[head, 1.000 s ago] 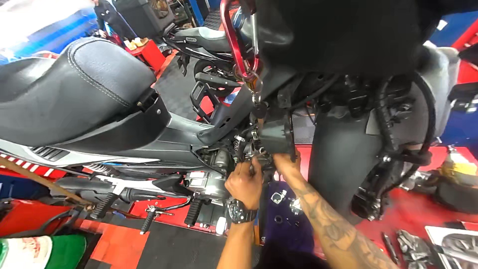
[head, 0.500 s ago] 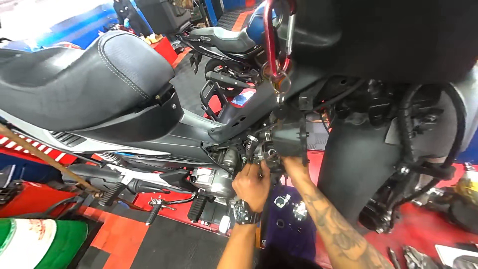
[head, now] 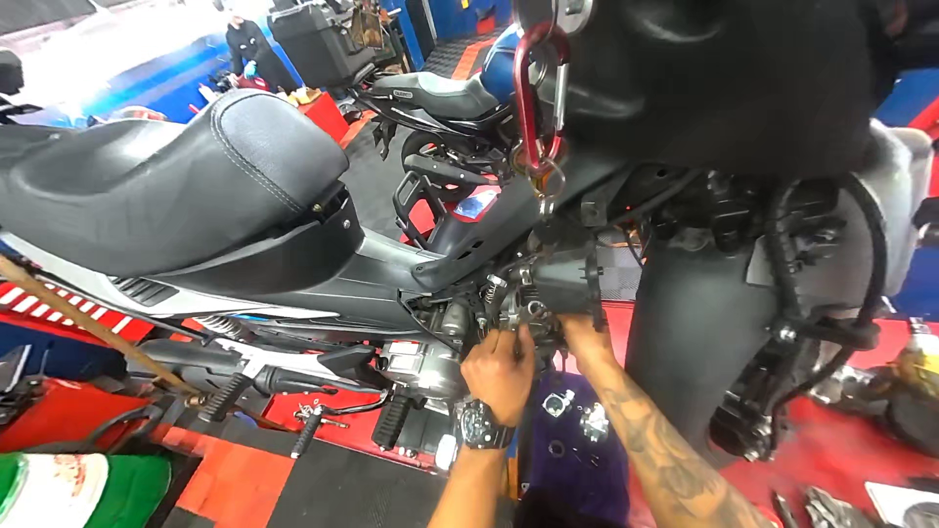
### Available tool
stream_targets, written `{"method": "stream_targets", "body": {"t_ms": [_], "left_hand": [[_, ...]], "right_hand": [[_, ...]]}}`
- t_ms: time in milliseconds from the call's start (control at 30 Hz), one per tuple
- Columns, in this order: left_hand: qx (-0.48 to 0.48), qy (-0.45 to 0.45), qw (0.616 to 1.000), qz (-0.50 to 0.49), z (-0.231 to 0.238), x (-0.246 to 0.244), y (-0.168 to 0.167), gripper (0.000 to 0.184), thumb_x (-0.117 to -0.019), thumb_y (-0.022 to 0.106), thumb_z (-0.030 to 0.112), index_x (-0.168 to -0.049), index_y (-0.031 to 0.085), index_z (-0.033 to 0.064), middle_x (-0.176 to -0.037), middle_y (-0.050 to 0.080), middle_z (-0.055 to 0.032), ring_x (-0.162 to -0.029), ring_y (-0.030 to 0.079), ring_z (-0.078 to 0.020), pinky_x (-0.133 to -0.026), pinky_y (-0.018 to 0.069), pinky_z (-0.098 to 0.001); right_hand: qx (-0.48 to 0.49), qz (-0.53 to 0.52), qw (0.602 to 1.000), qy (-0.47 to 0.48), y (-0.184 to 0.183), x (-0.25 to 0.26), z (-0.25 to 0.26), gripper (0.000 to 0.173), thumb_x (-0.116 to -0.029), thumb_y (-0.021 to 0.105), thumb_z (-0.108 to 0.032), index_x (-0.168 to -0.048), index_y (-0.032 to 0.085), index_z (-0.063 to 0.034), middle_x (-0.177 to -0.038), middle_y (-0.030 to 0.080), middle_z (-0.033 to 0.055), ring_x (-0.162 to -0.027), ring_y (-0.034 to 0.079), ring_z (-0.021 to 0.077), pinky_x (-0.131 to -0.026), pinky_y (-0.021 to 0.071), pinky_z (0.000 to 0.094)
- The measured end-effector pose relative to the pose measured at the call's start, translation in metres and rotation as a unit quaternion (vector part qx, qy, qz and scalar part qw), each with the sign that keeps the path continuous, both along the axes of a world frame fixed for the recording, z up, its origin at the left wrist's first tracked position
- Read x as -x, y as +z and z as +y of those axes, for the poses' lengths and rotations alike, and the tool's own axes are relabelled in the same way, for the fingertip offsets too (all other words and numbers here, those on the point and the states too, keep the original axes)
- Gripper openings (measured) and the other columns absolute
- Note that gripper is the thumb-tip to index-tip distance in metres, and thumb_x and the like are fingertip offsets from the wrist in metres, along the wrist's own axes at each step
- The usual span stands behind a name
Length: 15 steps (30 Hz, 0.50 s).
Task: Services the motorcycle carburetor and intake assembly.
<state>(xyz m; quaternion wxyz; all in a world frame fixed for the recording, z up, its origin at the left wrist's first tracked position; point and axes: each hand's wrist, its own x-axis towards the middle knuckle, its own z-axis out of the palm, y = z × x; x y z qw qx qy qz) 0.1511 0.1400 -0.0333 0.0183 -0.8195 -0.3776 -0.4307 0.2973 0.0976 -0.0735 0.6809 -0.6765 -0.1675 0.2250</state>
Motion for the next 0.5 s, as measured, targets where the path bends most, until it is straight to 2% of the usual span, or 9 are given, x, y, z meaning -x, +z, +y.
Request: {"method": "stream_targets", "body": {"t_ms": [167,333,433,500], "left_hand": [[-0.002,0.009,1.0,-0.002,0.004,0.002,-0.003,0.04,-0.0946,0.065,0.037,-0.063,0.066,0.0136,-0.059,0.058,0.0016,-0.047,0.055,-0.0139,-0.043,0.0453,-0.035],[0.002,0.01,1.0,0.011,0.012,0.001,0.003,0.037,-0.0964,0.065,0.037,-0.068,0.07,0.0143,-0.062,0.06,0.0017,-0.049,0.057,-0.0143,-0.044,0.0469,-0.0357],[-0.007,0.015,1.0,0.015,0.016,0.0,0.006,0.037,-0.0958,0.066,0.037,-0.067,0.069,0.0145,-0.061,0.06,0.0015,-0.049,0.057,-0.0144,-0.044,0.0466,-0.0359],[-0.009,0.017,1.0,0.018,0.018,0.001,0.007,0.036,-0.0948,0.066,0.038,-0.067,0.07,0.0151,-0.06,0.06,0.0025,-0.048,0.057,-0.0133,-0.044,0.0462,-0.0347]], "right_hand": [[0.001,0.032,0.999,0.005,0.005,0.001,-0.002,0.021,-0.0853,0.079,-0.012,-0.103,0.071,-0.006,-0.091,0.071,0.0105,-0.079,0.068,0.0219,-0.069,0.0573,0.0453],[0.006,0.058,0.998,0.017,0.006,0.0,-0.003,0.019,-0.09,0.075,-0.011,-0.107,0.068,-0.0056,-0.087,0.068,0.0104,-0.072,0.063,0.0208,-0.063,0.0537,0.0421],[0.035,0.063,0.997,0.014,0.013,0.001,-0.002,0.012,-0.0921,0.07,-0.011,-0.102,0.067,-0.0055,-0.082,0.065,0.0099,-0.067,0.06,0.021,-0.058,0.0499,0.0417],[0.049,0.051,0.997,0.014,0.016,-0.001,0.0,0.014,-0.092,0.071,-0.012,-0.103,0.067,-0.006,-0.083,0.066,0.0105,-0.068,0.062,0.0221,-0.059,0.0513,0.0434]]}}
